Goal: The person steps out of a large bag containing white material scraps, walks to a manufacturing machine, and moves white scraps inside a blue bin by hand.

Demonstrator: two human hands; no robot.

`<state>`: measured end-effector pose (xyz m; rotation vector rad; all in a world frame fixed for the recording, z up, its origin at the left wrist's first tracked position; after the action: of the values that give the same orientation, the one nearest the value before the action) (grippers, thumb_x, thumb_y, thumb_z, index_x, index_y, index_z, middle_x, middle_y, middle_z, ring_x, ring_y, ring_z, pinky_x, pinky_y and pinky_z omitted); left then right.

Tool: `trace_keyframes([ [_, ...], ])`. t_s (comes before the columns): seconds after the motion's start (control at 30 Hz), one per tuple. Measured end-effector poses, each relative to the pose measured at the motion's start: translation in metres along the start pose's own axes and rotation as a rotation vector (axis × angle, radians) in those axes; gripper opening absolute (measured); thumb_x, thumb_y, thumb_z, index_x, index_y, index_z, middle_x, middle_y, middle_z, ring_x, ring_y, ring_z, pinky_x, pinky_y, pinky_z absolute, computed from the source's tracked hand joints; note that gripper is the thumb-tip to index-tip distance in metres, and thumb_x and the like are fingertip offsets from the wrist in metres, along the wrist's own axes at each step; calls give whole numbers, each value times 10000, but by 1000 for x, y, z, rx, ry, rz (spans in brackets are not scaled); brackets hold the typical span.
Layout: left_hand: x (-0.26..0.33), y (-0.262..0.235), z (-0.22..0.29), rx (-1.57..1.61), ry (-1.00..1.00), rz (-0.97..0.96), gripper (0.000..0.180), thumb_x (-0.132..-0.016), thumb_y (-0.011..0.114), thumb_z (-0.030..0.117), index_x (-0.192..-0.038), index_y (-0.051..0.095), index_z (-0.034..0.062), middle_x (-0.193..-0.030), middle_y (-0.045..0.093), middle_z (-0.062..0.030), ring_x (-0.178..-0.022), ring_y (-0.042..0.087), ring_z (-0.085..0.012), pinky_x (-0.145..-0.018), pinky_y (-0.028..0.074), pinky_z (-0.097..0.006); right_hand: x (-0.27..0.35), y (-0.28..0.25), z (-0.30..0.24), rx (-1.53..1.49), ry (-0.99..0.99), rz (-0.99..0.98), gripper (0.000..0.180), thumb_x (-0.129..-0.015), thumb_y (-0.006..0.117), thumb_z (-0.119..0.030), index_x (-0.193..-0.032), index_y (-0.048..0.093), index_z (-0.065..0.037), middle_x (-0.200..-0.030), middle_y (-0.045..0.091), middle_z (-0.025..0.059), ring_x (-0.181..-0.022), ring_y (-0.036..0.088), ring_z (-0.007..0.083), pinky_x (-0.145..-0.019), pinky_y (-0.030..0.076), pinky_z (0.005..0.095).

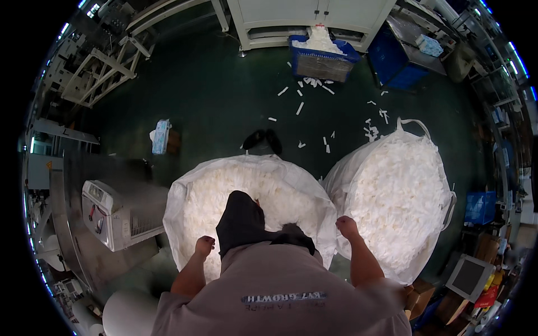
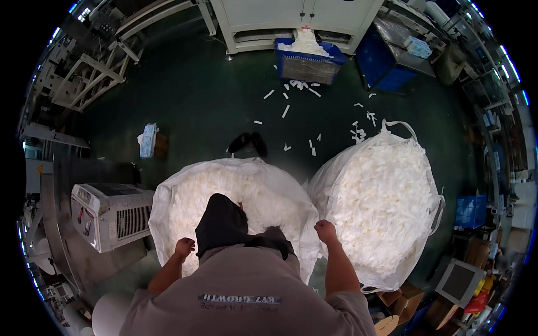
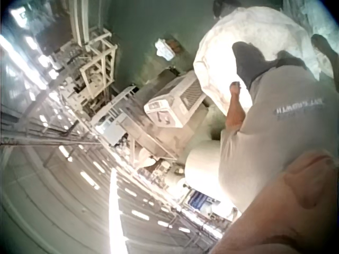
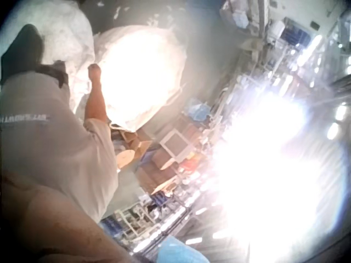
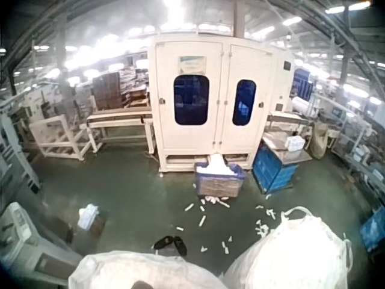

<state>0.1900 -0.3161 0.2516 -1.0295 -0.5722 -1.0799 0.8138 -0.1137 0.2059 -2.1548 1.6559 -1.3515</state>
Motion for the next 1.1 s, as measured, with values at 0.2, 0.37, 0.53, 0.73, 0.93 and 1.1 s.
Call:
trace_keyframes([
  [0.2, -18, -33, 14, -72, 23, -19, 164, -862, 601, 124, -921, 647, -22, -787, 653, -90, -654, 614, -171, -605, 517, -292, 18, 33, 3, -64, 213, -62, 208, -790, 643, -205, -860, 687, -14, -738, 686, 102, -661, 661, 185, -645, 527, 332],
  [0.37, -65, -59, 32, 45, 101, -16, 176, -851, 608, 133, -925, 645, -23, -795, 659, -98, -642, 614, -168, -600, 516, -293, 44, 57, 4, 200, 106, -128, 209, -769, 682, -199, -833, 680, -1, -710, 681, 89, -656, 660, 169, -633, 527, 319],
  [0.53, -106, -66, 21, -127, 104, -142, 229, -820, 623, 196, -884, 669, -19, -751, 666, -113, -606, 618, -192, -587, 510, -332, 47, 56, -58, -39, 205, 15, 207, -793, 655, -166, -912, 674, 2, -767, 691, 87, -668, 659, 168, -638, 526, 308],
  [0.73, -145, -51, 83, -264, 390, -143, 283, -805, 631, 280, -906, 691, 23, -850, 695, -159, -766, 662, -239, -723, 522, -360, 85, 53, -82, 48, 195, -36, 226, -806, 644, -243, -902, 696, -46, -786, 698, 127, -704, 678, 221, -680, 534, 340],
  [0.93, -145, -49, 102, -281, 457, -159, 298, -810, 647, 283, -963, 681, 30, -930, 706, -135, -862, 664, -282, -793, 519, -360, 77, 39, -105, 217, 193, 7, 211, -805, 637, -240, -916, 708, -75, -924, 706, 113, -892, 667, 301, -779, 528, 353],
  [1.1, -107, -48, 118, -1101, 137, -131, 412, -817, 557, 429, -1069, 699, 135, -1193, 638, -95, -1167, 526, -342, -934, 436, -515, 61, 62, -67, 55, 212, -6, 221, -798, 646, -249, -898, 698, -59, -876, 702, 143, -828, 680, 270, -751, 530, 361],
])
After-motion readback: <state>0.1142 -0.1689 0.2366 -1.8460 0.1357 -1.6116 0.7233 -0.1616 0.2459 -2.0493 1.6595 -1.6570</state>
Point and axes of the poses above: each hand's wrist, its own x-axis away from the middle knuckle, its own y-axis out of the palm, z = x × y, the point moved 3 cm from there along -x, towards the middle knuckle
